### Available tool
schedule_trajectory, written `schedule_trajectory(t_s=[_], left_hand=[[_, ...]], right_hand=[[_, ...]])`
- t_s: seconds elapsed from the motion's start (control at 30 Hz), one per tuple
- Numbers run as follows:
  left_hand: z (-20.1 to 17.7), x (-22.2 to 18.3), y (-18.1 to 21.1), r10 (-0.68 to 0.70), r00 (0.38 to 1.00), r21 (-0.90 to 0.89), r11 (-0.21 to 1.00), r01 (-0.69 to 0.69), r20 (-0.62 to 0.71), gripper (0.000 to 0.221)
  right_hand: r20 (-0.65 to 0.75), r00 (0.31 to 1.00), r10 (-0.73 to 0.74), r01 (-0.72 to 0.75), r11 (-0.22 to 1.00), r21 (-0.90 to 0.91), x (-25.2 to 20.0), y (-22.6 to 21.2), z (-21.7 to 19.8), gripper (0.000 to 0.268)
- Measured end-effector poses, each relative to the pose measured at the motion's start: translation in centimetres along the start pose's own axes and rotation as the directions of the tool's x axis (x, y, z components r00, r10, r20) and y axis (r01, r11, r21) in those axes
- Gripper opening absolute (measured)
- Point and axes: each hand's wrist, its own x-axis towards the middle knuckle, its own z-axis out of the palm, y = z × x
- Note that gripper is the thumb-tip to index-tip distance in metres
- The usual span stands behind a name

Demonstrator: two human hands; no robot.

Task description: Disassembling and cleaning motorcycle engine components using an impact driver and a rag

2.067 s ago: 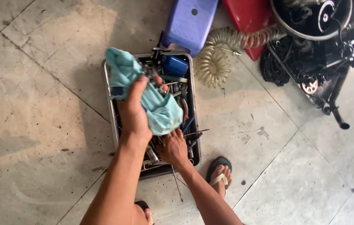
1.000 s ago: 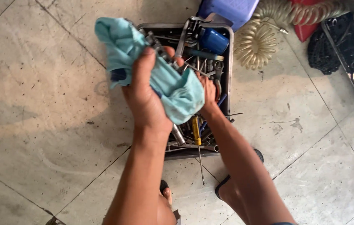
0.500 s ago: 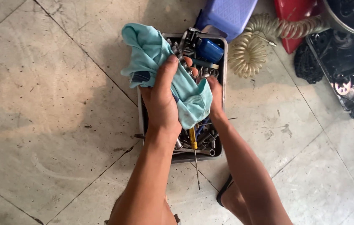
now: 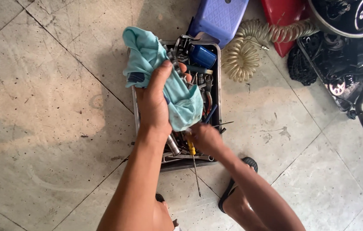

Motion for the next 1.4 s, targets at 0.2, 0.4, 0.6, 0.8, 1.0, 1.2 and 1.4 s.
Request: schedule_trajectory(t_s=[0.2, 0.4, 0.6, 0.8, 1.0, 1.2, 1.4], left_hand=[[-2.1, 1.5, 0.6, 0.018, 1.000, 0.000, 1.000, -0.018, 0.002, 0.027], [-2.0, 1.1, 1.3, -0.019, 1.000, -0.035, 0.999, 0.018, -0.024, 0.020], [-1.5, 2.0, -0.2, -0.028, 1.000, -0.071, 0.997, 0.027, -0.012, 0.021], [0.0, 1.9, -2.8, -0.096, 0.994, -0.042, 0.995, 0.094, -0.053, 0.025], [0.9, 1.5, -2.5, -0.092, 0.995, 0.002, 0.996, 0.092, -0.036, 0.029], [0.4, 1.6, -2.2, -0.089, 0.993, -0.049, 0.995, 0.085, -0.078, 0.038], [0.4, 1.1, -0.8, -0.064, 0.994, -0.059, 0.997, 0.059, -0.091, 0.026]], right_hand=[[0.227, 0.954, -0.194, 0.222, 0.969, -0.104, -5.1, -6.9, 6.0, 0.013], [0.280, 0.872, -0.401, 0.442, 0.892, -0.099, -10.6, -6.0, 9.3, 0.034], [0.007, 0.897, -0.443, 0.432, 0.872, -0.229, -8.8, 1.2, 7.0, 0.019], [-0.182, 0.977, -0.108, 0.079, 0.984, -0.159, -6.1, 3.1, 1.6, 0.030], [0.111, 0.859, -0.500, 0.511, 0.829, -0.227, -8.0, -4.8, 2.9, 0.018], [0.294, 0.772, -0.563, 0.609, 0.525, -0.595, -4.8, -0.3, 6.3, 0.043], [0.076, 0.781, -0.620, 0.509, 0.563, -0.651, -4.2, 2.9, 1.8, 0.022]])
